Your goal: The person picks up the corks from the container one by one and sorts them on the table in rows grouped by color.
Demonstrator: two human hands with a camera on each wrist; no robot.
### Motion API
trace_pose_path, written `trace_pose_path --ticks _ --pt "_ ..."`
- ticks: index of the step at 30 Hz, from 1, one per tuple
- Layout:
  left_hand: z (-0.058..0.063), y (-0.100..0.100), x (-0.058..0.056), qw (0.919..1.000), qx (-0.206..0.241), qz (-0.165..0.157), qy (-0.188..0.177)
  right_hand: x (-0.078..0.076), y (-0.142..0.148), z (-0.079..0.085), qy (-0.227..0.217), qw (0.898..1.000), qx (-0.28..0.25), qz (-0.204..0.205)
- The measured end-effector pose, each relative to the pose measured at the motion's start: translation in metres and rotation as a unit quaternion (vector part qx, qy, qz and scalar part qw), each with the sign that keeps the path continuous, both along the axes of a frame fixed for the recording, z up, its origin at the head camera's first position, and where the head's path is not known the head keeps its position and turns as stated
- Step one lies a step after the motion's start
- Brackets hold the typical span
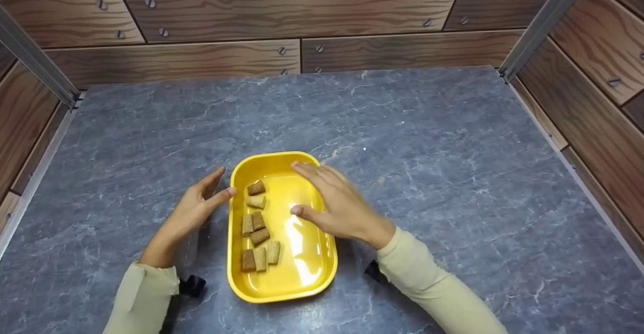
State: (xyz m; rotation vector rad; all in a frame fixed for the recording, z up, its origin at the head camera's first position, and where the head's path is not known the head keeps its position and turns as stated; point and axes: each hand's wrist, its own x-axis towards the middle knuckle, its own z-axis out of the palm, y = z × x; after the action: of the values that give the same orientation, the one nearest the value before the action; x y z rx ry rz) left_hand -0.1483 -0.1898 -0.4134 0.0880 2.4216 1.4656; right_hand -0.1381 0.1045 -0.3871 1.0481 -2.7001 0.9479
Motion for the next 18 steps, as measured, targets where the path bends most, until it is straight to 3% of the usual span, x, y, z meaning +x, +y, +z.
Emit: trace_pose_path --ticks 9,18 --pt "-0.007 -0.001 0.001 0.9979 0.064 -0.002 -0.002 0.002 -0.019 -0.004 -0.009 0.998 0.043 0.050" --pt "-0.008 0.001 0.002 0.9968 0.079 -0.007 -0.009 0.004 -0.027 -0.014 -0.015 0.991 0.106 0.079"
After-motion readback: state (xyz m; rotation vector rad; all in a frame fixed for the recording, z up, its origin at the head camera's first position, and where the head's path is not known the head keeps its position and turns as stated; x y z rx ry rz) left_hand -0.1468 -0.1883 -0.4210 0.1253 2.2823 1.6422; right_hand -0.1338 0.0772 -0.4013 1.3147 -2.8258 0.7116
